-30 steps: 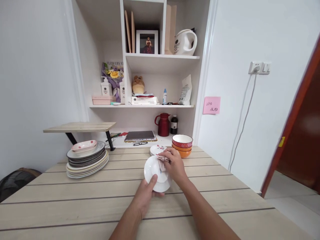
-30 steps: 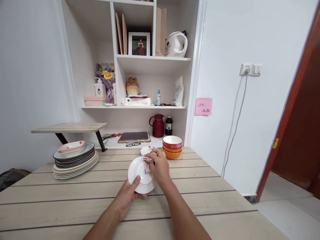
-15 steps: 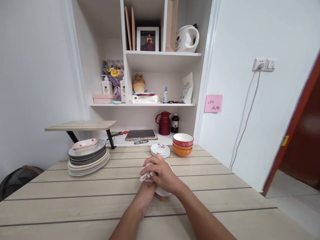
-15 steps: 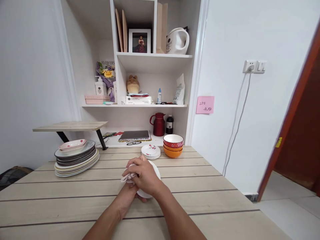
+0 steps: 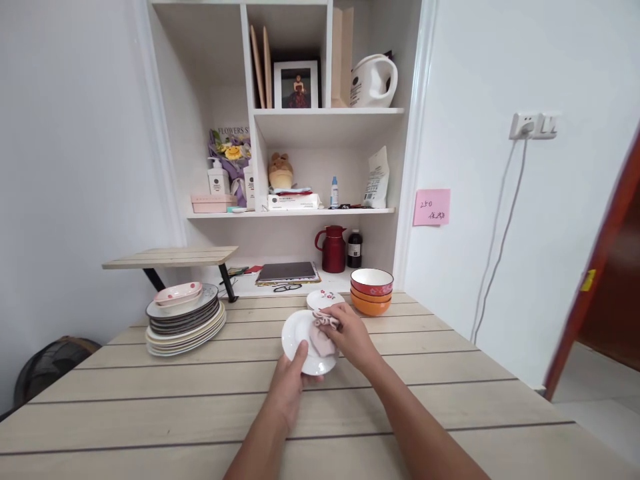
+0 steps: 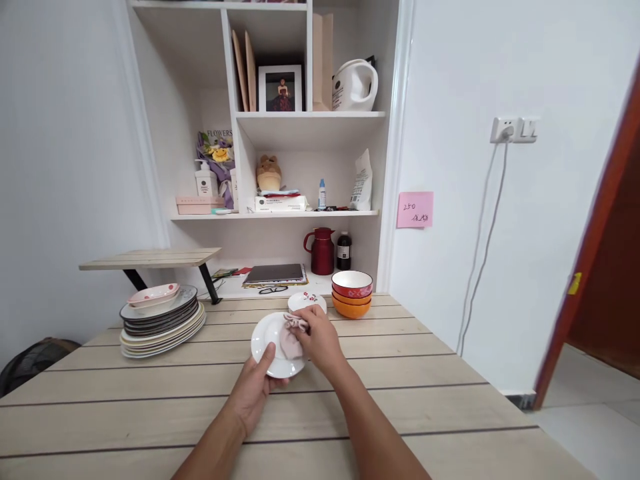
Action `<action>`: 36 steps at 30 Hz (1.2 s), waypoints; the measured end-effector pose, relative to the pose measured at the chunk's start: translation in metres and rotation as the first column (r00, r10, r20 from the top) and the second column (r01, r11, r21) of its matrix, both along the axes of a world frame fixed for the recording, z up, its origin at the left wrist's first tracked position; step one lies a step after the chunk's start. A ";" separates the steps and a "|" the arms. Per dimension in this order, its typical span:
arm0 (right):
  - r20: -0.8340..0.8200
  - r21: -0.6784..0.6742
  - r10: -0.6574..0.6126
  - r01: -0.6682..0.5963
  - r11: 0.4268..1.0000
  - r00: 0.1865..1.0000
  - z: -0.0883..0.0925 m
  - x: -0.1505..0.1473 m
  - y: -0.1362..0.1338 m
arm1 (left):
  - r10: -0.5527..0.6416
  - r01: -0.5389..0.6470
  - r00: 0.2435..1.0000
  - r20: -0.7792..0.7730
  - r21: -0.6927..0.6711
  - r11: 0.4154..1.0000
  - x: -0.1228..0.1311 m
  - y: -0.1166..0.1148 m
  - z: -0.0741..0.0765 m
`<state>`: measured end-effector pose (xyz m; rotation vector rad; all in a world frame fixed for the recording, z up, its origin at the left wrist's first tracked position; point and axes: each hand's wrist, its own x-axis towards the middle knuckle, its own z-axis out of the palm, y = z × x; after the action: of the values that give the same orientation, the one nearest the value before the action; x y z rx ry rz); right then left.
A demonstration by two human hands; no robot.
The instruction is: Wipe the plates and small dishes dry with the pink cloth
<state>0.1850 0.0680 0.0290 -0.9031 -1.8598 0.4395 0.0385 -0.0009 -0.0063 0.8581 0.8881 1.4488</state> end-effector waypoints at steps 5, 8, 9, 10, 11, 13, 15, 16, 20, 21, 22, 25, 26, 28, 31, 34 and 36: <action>0.094 -0.038 0.071 -0.068 0.997 0.993 -0.004 -0.024 -0.017 | 0.218 -0.223 0.944 0.248 -0.007 0.975 -0.011 0.007 0.005; 0.173 -0.056 0.140 -0.132 0.990 0.975 -0.009 -0.034 -0.023 | 0.255 -0.257 0.912 0.321 -0.037 0.966 -0.018 0.010 0.004; 0.192 -0.065 0.165 -0.156 0.986 0.967 -0.011 -0.036 -0.024 | 0.247 -0.243 0.910 0.334 -0.054 0.969 -0.019 0.011 0.004; 0.208 -0.078 0.191 -0.178 0.981 0.959 -0.012 -0.037 -0.024 | 0.235 -0.225 0.909 0.345 -0.068 0.972 -0.021 0.011 0.003; 0.217 -0.096 0.212 -0.195 0.976 0.953 -0.012 -0.038 -0.025 | 0.225 -0.212 0.908 0.354 -0.078 0.974 -0.021 0.011 0.002; 0.229 -0.147 0.257 -0.227 0.963 0.939 -0.011 -0.036 -0.026 | 0.219 -0.199 0.906 0.362 -0.092 0.976 -0.021 0.011 0.001; 0.249 -0.212 0.340 -0.292 0.933 0.907 -0.007 -0.032 -0.026 | 0.223 -0.196 0.907 0.358 -0.108 0.975 -0.021 0.012 0.000; 0.258 -0.246 0.392 -0.332 0.911 0.883 -0.005 -0.030 -0.027 | 0.234 -0.205 0.906 0.353 -0.118 0.972 -0.021 0.012 -0.001; 0.220 -0.418 0.615 -0.496 0.761 0.757 0.005 -0.015 -0.030 | 0.385 -0.372 0.908 0.164 -0.105 0.922 -0.026 0.015 -0.003; 0.173 -0.472 0.662 -0.528 0.706 0.730 0.007 -0.012 -0.031 | 0.428 -0.422 0.900 0.085 -0.082 0.903 -0.028 0.015 -0.003; 0.114 -0.519 0.694 -0.553 0.651 0.711 0.009 -0.009 -0.031 | 0.462 -0.461 0.887 0.012 -0.056 0.886 -0.029 0.016 -0.003; -0.071 -0.564 0.607 -0.533 0.631 0.792 0.013 -0.003 -0.030 | 0.501 -0.504 0.852 -0.151 0.018 0.863 -0.031 0.015 -0.003; -0.120 -0.555 0.516 -0.488 0.673 0.848 0.012 -0.002 -0.028 | 0.501 -0.502 0.841 -0.207 0.052 0.864 -0.030 0.015 -0.002; -0.202 -0.540 0.309 -0.369 0.757 0.929 0.010 -0.003 -0.024 | 0.484 -0.468 0.816 -0.316 0.131 0.874 -0.025 0.012 -0.001; -0.315 -0.552 0.100 -0.268 0.790 0.944 0.003 -0.005 -0.014 | 0.441 -0.367 0.784 -0.437 0.247 0.897 -0.014 0.008 0.001; -0.436 -0.591 0.005 -0.290 0.753 0.900 -0.002 -0.004 -0.003 | 0.401 -0.242 0.751 -0.524 0.347 0.906 -0.007 0.005 0.002; -0.490 -0.622 -0.027 -0.328 0.711 0.872 -0.003 0.000 0.002 | 0.406 -0.142 0.637 -0.655 0.418 0.897 -0.005 0.004 0.003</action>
<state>0.1853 0.0697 0.0255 -0.9974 -1.3027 1.4125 0.0335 0.0028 -0.0038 1.6993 1.4522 1.5524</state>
